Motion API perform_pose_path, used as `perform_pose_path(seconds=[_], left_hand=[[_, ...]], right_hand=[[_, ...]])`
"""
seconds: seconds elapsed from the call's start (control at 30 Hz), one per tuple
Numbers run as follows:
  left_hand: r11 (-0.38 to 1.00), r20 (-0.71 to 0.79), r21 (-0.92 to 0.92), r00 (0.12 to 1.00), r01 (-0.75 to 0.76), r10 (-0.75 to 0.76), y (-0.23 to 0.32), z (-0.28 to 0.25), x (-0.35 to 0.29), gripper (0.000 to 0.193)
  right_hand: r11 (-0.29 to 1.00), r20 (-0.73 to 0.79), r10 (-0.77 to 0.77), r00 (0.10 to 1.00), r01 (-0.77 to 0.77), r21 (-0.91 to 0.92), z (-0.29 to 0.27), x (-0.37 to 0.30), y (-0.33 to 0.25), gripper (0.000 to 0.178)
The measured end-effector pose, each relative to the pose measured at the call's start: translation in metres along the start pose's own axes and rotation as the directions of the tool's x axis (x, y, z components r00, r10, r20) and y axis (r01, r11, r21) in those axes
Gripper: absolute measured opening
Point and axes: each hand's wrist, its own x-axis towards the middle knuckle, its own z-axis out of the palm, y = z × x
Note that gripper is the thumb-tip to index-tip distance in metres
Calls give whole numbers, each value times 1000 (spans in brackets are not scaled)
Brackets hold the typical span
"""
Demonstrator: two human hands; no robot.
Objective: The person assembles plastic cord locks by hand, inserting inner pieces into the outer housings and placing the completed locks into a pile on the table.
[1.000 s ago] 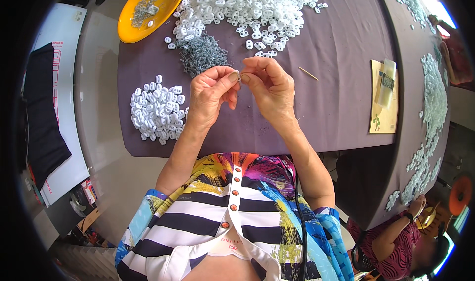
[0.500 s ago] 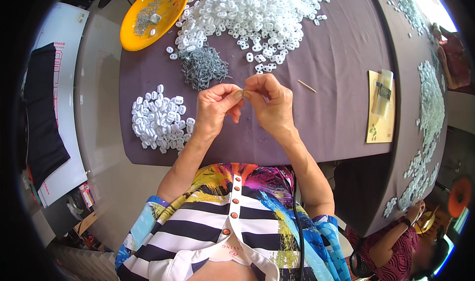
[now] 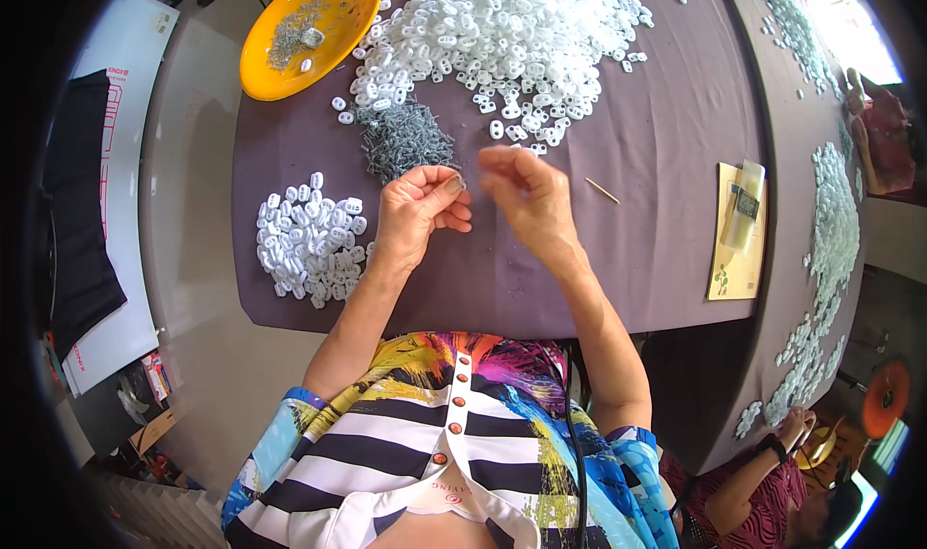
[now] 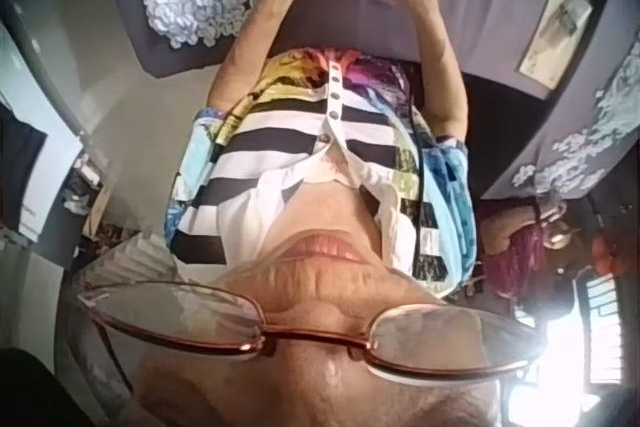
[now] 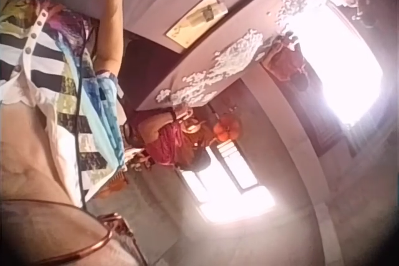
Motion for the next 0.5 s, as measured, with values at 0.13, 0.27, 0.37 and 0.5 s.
perform_pose_path(seconds=[0.13, 0.27, 0.37, 0.5], left_hand=[[1000, -16, -6, 1000, -12, 12, 4, -4, -1, 10], [999, -16, -30, 1000, -13, 13, 6, -4, -2, 10], [998, -37, -41, 999, -41, 39, 7, -5, -4, 11], [997, -49, -50, 998, -51, 48, 7, -7, -6, 11]], right_hand=[[745, -60, -324, 944, 215, -631, -6, 31, 6, 7], [478, 1, -367, 930, 190, -858, 3, 45, 6, 13], [466, 12, -331, 943, 174, -868, 8, 46, 6, 14], [482, 38, -365, 930, 223, -847, 12, 47, 6, 12]])
